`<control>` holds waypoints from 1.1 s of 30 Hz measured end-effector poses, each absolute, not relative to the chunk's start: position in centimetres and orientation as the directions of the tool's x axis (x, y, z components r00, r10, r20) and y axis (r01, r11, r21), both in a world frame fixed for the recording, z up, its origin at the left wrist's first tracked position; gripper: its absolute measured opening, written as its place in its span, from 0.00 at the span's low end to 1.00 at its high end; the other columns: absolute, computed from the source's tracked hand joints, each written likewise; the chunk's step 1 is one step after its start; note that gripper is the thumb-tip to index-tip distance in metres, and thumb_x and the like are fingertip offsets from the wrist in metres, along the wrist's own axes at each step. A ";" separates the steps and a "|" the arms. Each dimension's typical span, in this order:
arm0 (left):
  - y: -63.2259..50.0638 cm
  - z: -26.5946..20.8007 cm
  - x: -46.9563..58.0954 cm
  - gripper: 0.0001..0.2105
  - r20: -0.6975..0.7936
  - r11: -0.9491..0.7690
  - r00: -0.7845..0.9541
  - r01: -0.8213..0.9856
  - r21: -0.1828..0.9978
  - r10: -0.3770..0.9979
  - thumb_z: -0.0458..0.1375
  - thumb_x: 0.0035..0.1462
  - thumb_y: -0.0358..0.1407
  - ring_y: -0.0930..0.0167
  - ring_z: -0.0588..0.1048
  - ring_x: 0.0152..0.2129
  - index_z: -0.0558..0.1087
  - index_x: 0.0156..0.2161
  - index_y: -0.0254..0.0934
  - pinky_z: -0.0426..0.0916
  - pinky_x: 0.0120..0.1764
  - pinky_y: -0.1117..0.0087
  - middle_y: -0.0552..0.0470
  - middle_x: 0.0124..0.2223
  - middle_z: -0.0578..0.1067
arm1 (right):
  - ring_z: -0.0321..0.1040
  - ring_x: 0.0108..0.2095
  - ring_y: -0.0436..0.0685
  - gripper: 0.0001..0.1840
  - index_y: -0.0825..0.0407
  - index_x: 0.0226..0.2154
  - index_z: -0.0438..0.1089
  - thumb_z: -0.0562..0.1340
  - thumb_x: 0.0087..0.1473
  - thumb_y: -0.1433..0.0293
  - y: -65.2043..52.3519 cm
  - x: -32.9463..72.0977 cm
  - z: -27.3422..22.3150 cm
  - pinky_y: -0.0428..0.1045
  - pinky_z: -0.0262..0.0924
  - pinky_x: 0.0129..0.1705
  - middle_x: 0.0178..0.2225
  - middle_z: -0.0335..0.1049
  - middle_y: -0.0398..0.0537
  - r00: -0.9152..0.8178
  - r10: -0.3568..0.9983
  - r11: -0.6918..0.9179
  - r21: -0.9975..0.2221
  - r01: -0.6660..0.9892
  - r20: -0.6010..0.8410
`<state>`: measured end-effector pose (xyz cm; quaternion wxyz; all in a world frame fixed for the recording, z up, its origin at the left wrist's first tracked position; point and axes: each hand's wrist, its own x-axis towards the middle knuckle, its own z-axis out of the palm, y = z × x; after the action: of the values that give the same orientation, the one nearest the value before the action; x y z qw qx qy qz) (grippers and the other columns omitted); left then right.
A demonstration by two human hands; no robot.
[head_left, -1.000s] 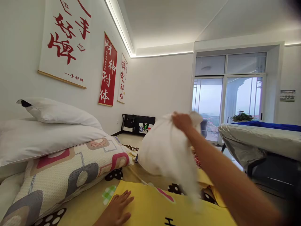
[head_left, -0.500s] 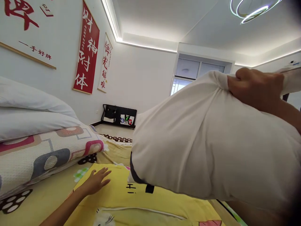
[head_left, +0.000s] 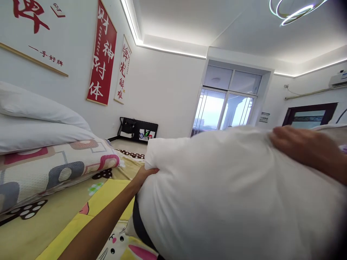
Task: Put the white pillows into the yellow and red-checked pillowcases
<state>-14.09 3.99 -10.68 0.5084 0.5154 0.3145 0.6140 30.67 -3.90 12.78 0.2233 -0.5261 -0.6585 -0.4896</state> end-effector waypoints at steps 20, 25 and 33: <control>-0.8 -11.6 -9.6 0.27 0.595 -0.598 0.091 0.016 0.801 0.799 0.65 0.46 0.41 0.58 0.70 0.50 0.70 0.53 0.36 0.63 0.54 0.61 0.44 0.53 0.74 | 0.64 0.51 0.64 0.41 0.51 0.53 0.64 0.71 0.35 0.61 3.0 11.7 3.3 0.53 0.56 0.52 0.51 0.69 0.49 -0.675 0.638 0.770 -0.269 0.579 0.371; -0.6 -15.6 -15.3 0.61 0.326 -0.390 0.312 0.167 0.906 0.892 0.71 0.33 0.50 0.56 0.55 0.62 0.42 0.68 0.40 0.50 0.62 0.55 0.42 0.67 0.54 | 0.69 0.36 0.59 0.13 0.50 0.37 0.69 0.64 0.45 0.66 4.3 12.2 1.4 0.48 0.55 0.36 0.36 0.74 0.46 -0.506 0.647 0.666 -0.100 0.739 0.570; -1.5 -19.7 -13.3 0.26 0.103 -0.093 0.250 -0.052 0.994 0.963 0.65 0.43 0.50 0.54 0.72 0.50 0.75 0.46 0.38 0.61 0.56 0.54 0.45 0.48 0.78 | 0.66 0.42 0.60 0.24 0.54 0.47 0.68 0.54 0.47 0.81 3.3 9.6 -3.7 0.55 0.52 0.45 0.39 0.72 0.52 -0.609 0.361 0.625 0.301 0.720 0.706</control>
<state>-13.34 -1.52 -19.66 0.5440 0.5736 0.3968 0.4665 9.57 3.29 -3.72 0.3065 -0.3188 -0.8477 -0.2929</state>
